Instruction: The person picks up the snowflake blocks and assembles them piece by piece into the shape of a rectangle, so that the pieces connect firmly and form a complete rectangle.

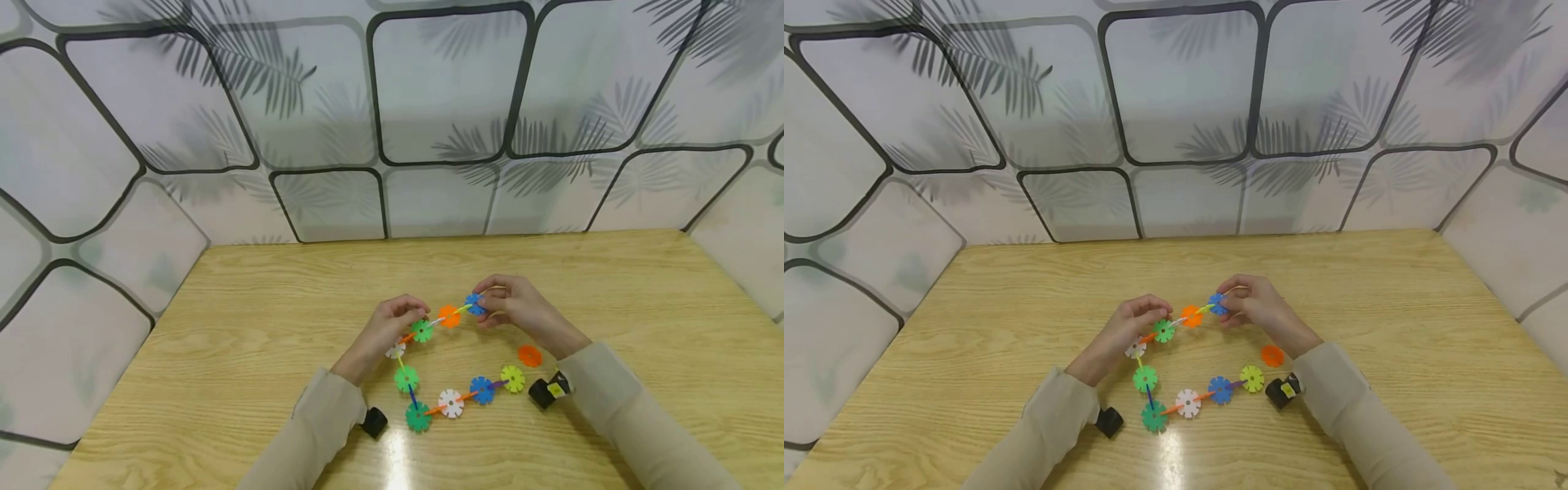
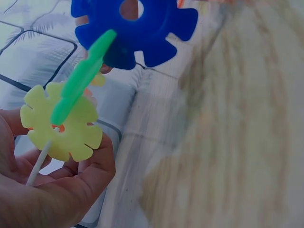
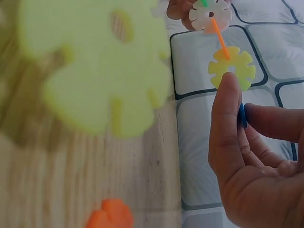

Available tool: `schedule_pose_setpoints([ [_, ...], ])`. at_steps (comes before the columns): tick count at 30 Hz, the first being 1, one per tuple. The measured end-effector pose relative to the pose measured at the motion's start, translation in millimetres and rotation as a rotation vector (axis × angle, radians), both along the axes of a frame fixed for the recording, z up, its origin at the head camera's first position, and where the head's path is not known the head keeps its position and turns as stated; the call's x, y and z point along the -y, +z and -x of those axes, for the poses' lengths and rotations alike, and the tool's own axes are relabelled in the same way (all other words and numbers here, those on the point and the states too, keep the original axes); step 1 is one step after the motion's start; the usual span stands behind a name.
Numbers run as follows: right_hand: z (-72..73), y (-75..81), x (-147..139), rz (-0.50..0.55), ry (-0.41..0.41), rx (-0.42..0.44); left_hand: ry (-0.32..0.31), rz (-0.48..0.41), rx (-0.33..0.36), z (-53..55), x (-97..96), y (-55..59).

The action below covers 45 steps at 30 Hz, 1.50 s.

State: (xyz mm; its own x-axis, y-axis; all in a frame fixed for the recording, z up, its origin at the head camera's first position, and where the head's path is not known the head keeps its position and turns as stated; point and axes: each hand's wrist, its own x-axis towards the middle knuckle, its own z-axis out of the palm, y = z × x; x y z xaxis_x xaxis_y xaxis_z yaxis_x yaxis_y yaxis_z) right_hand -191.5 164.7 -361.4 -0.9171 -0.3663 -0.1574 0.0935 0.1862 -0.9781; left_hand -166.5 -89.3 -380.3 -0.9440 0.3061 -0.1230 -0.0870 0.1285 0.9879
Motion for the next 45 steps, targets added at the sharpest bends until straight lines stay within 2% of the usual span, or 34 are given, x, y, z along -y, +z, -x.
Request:
schedule_pose_setpoints([
  [6,1.5,2.3,3,0.009,0.027,0.000,-0.042,0.031,0.033,-5.0,3.2,-1.7],
  [12,5.1,2.9,7,-0.003,0.073,0.002,-0.129,-0.008,0.126,-12.2,8.8,-0.3],
  [15,8.1,3.2,9,-0.026,0.101,-0.005,-0.165,-0.021,0.137,-16.1,11.2,0.1],
  [20,12.2,5.2,14,-0.052,0.148,-0.024,-0.162,-0.049,0.127,-21.6,12.2,-1.3],
  [23,12.4,6.8,13,-0.089,0.191,-0.069,-0.140,-0.057,0.103,-24.0,12.0,-2.6],
  [25,9.8,8.8,9,-0.146,0.229,-0.149,-0.131,-0.057,0.082,-25.1,12.1,-3.3],
  [28,-2.3,14.0,-1,-0.287,0.300,-0.348,-0.124,-0.069,0.063,-26.5,12.1,-3.4],
  [31,-24.4,16.3,-15,-0.467,0.414,-0.566,-0.121,-0.069,0.062,-27.9,11.9,-2.8],
  [35,-57.9,9.0,-27,-0.645,0.590,-0.761,-0.109,-0.065,0.069,-29.4,11.8,-2.4],
  [37,-69.1,3.7,-28,-0.690,0.627,-0.839,-0.104,-0.063,0.064,-29.7,12.3,-2.8],
  [40,-75.0,-5.3,-27,-0.709,0.590,-1.039,-0.098,-0.064,0.063,-30.7,12.7,-2.9],
  [43,-72.9,-13.0,-25,-0.698,0.516,-1.248,-0.108,-0.067,0.065,-31.2,12.4,-3.4],
  [45,-69.4,-16.5,-25,-0.700,0.483,-1.347,-0.118,-0.073,0.064,-31.3,12.1,-3.7],
])
